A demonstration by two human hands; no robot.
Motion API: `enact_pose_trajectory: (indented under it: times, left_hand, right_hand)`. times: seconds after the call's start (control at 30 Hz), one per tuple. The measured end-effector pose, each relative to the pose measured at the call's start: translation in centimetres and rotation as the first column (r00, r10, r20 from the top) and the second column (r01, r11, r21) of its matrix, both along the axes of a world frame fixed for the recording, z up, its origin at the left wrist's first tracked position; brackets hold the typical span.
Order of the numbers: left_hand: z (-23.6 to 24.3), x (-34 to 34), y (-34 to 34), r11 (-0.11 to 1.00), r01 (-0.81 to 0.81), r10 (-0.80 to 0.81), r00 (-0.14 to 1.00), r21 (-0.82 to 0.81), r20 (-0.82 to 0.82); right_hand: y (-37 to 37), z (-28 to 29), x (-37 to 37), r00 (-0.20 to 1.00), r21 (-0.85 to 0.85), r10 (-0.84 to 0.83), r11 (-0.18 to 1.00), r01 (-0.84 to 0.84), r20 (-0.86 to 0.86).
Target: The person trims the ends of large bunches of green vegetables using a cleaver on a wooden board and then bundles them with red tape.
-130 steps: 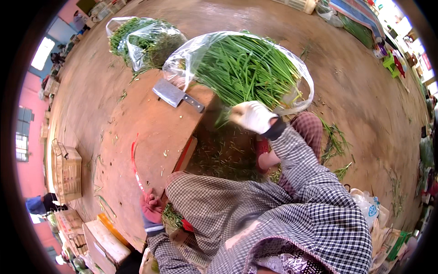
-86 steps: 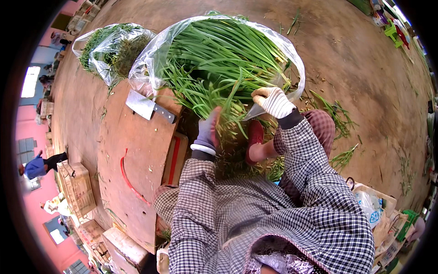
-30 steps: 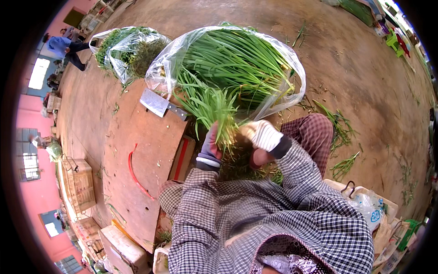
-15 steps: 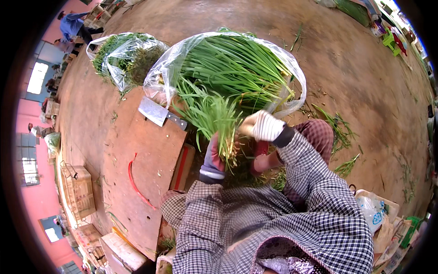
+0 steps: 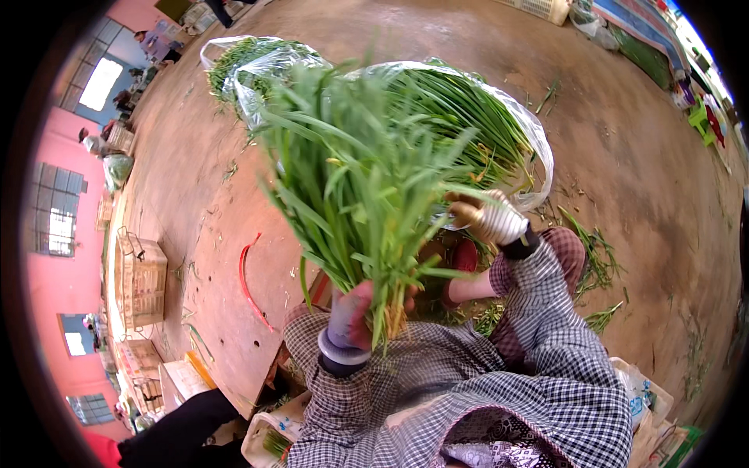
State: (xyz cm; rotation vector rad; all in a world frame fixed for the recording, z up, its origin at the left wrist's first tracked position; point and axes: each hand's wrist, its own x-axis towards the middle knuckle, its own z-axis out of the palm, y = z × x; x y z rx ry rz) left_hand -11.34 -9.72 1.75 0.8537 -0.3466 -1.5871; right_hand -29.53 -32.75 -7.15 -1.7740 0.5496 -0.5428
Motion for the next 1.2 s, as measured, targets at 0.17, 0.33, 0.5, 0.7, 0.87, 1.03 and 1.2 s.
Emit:
enact_pose_trajectory:
  times: [0.17,0.33,0.5,0.7,0.87,1.03,1.2]
  left_hand:
    - [-0.6,1.3,-0.9,0.81,-0.568,0.566,0.692,-0.146,0.448]
    - [-5.0,6.0,1.4,0.744,-0.559,0.649,0.471,-0.366,0.598]
    - [-10.8,12.6,3.4,0.934,-0.26,0.326,0.344,-0.244,0.881]
    - [-7.1,14.7,5.8,0.951,-0.105,-0.168,0.61,0.289,0.775]
    - [-1.9,13.6,6.4,0.997,0.031,0.073,-0.404,-0.065,0.912]
    - [-5.1,19.0,2.7,0.992,-0.079,-0.123,-0.698,0.096,0.706]
    - [-7.9,21.6,1.9,0.996,-0.059,-0.087,-0.656,0.064,0.75]
  right_hand:
    - [6.3,6.8,11.2,0.885,-0.76,0.443,0.623,-0.187,0.146]
    - [7.9,10.5,19.3,0.865,0.014,0.493,0.868,-0.496,0.097]
    - [8.8,9.1,27.4,0.781,-0.485,0.455,0.613,-0.624,-0.429]
    - [9.0,1.8,31.9,0.815,-0.632,0.335,0.516,-0.579,-0.473]
    - [7.9,1.1,31.7,0.811,-0.602,0.357,0.544,-0.584,-0.464]
    - [4.8,3.0,30.7,0.904,-0.627,0.355,0.655,-0.421,-0.237]
    - [-0.3,2.2,27.3,0.84,-0.648,0.025,0.624,-0.437,-0.542]
